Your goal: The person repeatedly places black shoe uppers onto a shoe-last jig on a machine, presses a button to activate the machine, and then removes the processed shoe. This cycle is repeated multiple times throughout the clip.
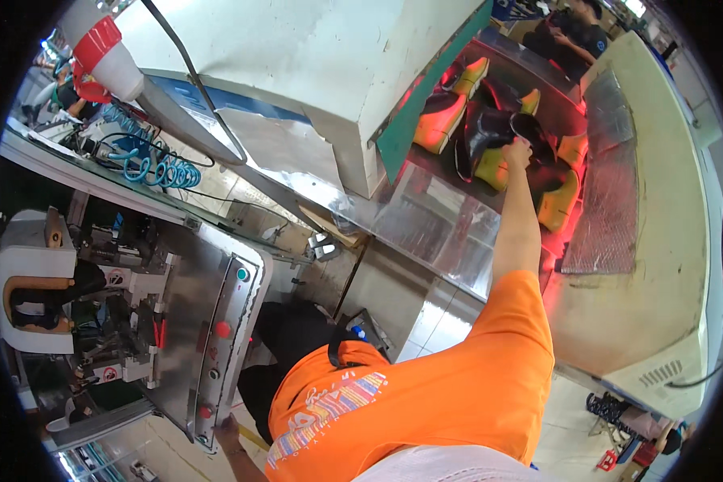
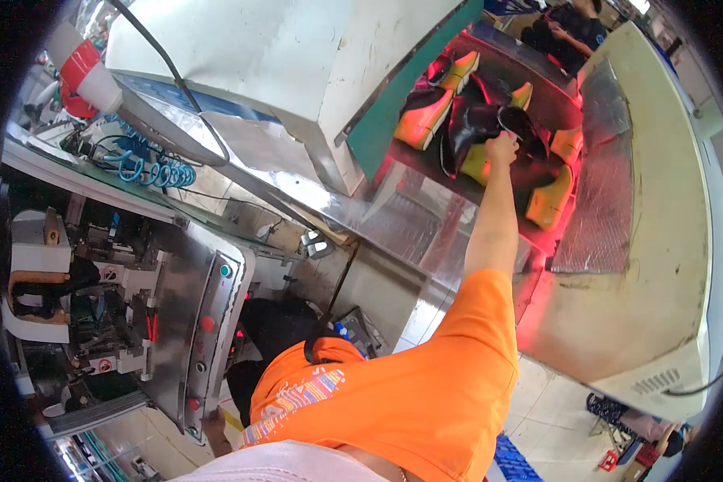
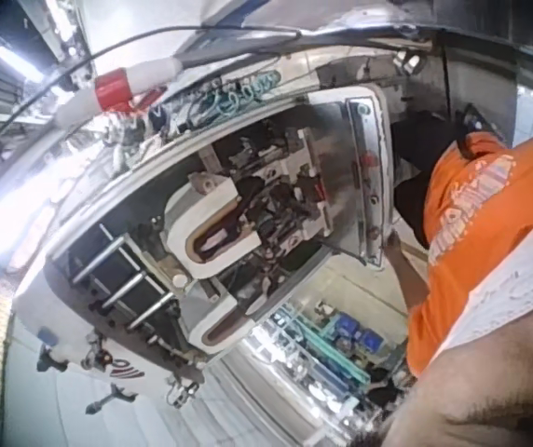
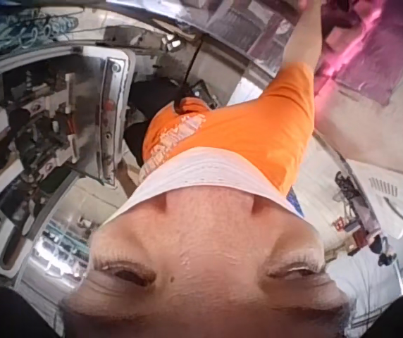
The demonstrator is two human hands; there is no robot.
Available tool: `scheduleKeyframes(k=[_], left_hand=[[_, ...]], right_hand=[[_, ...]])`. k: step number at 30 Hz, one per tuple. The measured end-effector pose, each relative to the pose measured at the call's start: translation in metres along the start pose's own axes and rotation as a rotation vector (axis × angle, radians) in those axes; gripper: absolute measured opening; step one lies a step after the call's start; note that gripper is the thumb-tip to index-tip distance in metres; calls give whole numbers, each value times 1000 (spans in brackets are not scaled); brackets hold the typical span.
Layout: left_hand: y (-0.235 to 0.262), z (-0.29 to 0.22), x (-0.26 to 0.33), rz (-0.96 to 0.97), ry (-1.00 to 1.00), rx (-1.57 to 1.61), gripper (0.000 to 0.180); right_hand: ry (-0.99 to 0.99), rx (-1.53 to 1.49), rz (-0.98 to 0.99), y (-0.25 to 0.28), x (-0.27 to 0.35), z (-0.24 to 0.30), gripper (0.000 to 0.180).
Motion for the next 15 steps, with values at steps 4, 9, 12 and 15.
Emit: scheduleKeyframes(k=[4, 9, 12, 15], left_hand=[[26, -17, -3, 33, 144, 18, 55], [21, -3, -18, 101, 21, -267, 52], [27, -5, -15, 202, 53, -281, 43], [34, -13, -13, -1, 83, -128, 39]], right_hand=[[248, 239, -112, -23, -21, 16, 39], [252, 375, 12, -27, -40, 34, 65], [223, 400, -28, -29, -51, 32, 76], [170, 61, -179, 3, -69, 15, 69]])
Point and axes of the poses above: each hand's wrist, its own x-axis away from the middle knuckle, its own y-axis out of the back of the hand, z = x × y, the point moved 3 cm from there along -x, towards the middle knuckle, and after that the axes turned 10 degrees about -y, right-handed, at the moved point
